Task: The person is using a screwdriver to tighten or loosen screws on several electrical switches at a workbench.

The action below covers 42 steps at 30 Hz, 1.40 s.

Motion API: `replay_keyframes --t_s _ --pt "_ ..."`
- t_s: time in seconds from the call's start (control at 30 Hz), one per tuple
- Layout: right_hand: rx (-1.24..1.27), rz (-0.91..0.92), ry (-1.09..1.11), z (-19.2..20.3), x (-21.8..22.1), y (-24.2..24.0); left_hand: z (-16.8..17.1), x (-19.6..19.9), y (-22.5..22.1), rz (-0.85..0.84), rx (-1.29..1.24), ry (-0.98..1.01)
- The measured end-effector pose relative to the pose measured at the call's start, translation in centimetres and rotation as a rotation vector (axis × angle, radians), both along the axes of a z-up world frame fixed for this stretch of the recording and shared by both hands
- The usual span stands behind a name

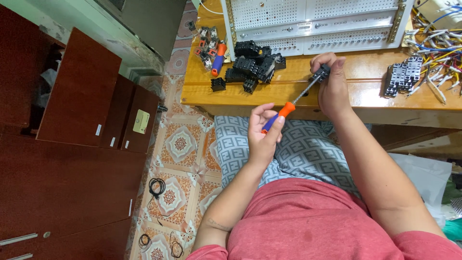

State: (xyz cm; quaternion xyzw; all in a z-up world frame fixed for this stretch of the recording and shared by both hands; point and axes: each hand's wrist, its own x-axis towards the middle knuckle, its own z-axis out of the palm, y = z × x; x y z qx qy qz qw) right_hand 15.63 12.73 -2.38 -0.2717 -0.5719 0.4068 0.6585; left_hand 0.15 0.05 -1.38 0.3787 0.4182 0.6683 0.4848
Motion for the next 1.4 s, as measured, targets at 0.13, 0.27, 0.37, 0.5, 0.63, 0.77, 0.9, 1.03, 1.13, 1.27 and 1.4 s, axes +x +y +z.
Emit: replay_keyframes --t_s 0.13,0.27,0.37,0.5,0.63,0.77,0.9,1.03,1.13,1.27,1.4 --pt "-0.002 -0.006 -0.018 -0.2 0.0 0.1 -1.1 -0.4 0.3 0.06 0.016 0.039" --pt "-0.009 -0.002 -0.015 -0.2 0.0 0.0 1.3 0.0 -0.1 -0.094 -0.085 -0.174" --pt "-0.013 0.001 -0.03 -0.3 0.1 0.1 0.8 0.2 -0.1 -0.112 -0.12 -0.187" --pt "-0.014 -0.009 -0.021 0.1 0.0 -0.2 -0.9 0.3 0.1 0.03 0.024 -0.084" --pt "-0.043 0.016 -0.024 -0.3 0.2 0.1 -1.3 0.0 0.5 0.06 0.035 -0.102" --pt "-0.01 0.013 -0.06 -0.1 0.2 -0.1 0.4 0.4 0.1 0.015 -0.093 -0.27" --pt "0.004 0.015 -0.064 -0.1 0.1 -0.3 0.1 -0.1 0.2 -0.114 -0.324 -0.286" --pt "0.002 0.016 -0.069 0.1 0.1 -0.3 0.8 0.2 0.0 -0.059 -0.181 -0.24" --pt "0.001 0.018 -0.047 -0.1 0.1 -0.2 -0.5 0.0 0.3 0.034 -0.003 -0.089" --pt "0.007 0.019 -0.059 -0.1 0.1 -0.2 -0.7 -0.1 0.4 0.011 -0.038 -0.119" --pt "0.013 0.021 -0.064 0.0 0.0 -0.1 0.3 0.1 0.0 -0.113 -0.141 -0.218"
